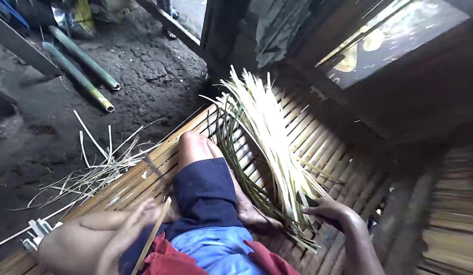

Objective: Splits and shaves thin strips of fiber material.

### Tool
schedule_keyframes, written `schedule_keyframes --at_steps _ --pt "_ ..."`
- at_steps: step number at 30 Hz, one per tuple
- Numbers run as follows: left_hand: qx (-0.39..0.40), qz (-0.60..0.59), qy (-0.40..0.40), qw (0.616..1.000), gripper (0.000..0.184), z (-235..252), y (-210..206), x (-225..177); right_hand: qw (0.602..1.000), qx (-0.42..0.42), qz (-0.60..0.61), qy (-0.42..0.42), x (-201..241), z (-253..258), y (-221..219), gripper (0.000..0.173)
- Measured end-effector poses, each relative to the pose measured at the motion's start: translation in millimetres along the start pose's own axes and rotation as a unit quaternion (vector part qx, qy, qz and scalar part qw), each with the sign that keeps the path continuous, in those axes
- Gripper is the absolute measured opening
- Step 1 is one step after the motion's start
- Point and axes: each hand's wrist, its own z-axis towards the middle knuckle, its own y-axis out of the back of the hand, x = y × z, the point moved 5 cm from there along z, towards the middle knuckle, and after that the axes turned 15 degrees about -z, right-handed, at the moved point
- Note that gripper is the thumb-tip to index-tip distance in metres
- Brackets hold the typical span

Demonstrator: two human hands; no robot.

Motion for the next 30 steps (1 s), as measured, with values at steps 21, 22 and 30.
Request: schedule_keyframes --at_steps 21,22,30 --pt "-0.219 -0.369 -0.177 0.886 0.016 -45 -52 -88 0.630 0.285 0.326 0.645 371 -192 31 0.066" --pt "-0.222 -0.381 -0.189 0.877 0.015 -49 -55 -89 0.617 0.329 0.303 0.647 378 -203 26 0.079" --pt "-0.232 -0.406 -0.241 0.851 0.011 -55 -64 -92 0.566 0.493 0.202 0.629 391 -233 15 0.068"
